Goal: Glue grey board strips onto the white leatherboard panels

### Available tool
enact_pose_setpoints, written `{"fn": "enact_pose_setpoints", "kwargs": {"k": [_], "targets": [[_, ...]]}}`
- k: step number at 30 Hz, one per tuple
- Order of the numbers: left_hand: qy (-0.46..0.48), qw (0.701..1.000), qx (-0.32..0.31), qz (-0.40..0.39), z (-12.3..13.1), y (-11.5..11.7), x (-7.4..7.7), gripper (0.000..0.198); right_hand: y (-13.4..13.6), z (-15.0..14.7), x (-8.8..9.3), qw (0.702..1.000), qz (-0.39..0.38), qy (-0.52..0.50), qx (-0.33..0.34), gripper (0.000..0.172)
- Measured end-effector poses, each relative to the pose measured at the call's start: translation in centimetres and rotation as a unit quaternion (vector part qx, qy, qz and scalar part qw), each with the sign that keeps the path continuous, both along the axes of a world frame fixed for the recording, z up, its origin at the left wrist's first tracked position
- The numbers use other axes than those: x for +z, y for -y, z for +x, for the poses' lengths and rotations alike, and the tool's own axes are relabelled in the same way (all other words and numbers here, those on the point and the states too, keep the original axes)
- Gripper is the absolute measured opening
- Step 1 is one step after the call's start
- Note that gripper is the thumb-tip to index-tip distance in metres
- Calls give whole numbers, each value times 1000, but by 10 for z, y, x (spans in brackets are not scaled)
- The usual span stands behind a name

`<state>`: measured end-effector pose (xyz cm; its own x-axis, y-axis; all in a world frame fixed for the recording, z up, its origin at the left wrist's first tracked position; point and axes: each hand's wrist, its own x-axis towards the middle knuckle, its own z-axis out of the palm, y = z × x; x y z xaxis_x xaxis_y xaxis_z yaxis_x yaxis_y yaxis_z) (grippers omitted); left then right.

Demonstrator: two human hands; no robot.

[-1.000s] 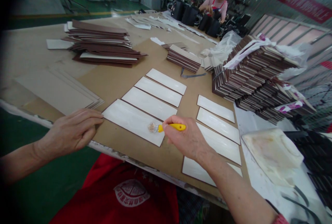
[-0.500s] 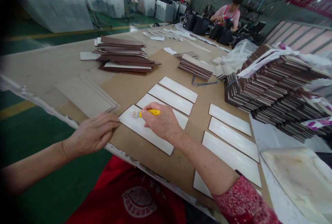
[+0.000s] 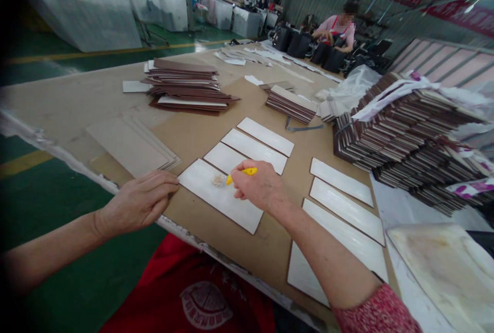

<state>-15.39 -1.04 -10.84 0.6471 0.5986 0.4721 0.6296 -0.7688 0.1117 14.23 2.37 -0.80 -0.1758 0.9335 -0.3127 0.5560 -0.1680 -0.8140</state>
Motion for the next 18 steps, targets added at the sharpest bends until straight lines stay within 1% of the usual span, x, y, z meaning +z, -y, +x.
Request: {"fn": "enact_pose_setpoints", "kwargs": {"k": [3,5,8,10,12,15,18], "targets": [[6,1000,3,-5,0,0,-1,21,14,25,8,999,-27,27,-14,13],[4,1000,6,-8,0,-1,-2,21,23,40,15,998,-46,52,-11,13],[0,1000,9,-7,0,-1,-3,21,31,48,27,996,-50,70,-9,14],[3,1000,11,-7,0,-1,-3,22,30,40,31,999,-28,32,-23,15],[5,1000,12,-8,0,-1,-2,22,23,23,29,999,-9,-43,-31,17],[3,1000,14,-15,0,0,-2,24,8,-10,16,990,-3,-139,-25,16],[7,1000,16,-19,0,0,-2,25,-7,-37,-2,986,-10,-165,-28,12]]}}
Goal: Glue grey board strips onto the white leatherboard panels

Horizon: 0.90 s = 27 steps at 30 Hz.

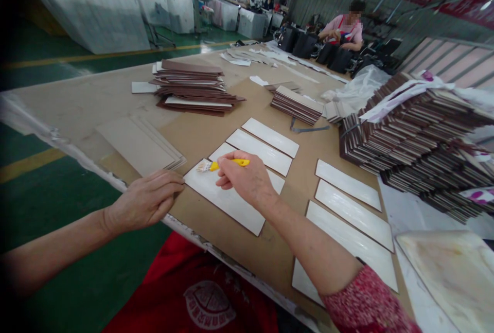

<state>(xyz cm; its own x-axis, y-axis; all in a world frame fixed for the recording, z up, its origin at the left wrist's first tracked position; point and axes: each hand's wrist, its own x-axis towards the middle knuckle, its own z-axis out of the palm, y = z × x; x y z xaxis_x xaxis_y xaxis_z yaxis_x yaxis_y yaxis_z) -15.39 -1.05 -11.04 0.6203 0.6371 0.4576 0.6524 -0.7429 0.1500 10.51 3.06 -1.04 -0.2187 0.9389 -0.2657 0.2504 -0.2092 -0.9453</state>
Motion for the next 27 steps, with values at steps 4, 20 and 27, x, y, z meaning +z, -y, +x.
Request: {"fn": "enact_pose_setpoints", "kwargs": {"k": [4,20,27], "targets": [[1,1000,2,-4,0,0,0,26,-5,-13,-14,1000,-23,11,8,8],[1,1000,-4,-10,-5,-1,-7,23,41,75,10,986,-63,155,-10,10],[-8,1000,15,-20,-13,-1,-10,25,77,118,18,983,-90,148,-65,17]]}}
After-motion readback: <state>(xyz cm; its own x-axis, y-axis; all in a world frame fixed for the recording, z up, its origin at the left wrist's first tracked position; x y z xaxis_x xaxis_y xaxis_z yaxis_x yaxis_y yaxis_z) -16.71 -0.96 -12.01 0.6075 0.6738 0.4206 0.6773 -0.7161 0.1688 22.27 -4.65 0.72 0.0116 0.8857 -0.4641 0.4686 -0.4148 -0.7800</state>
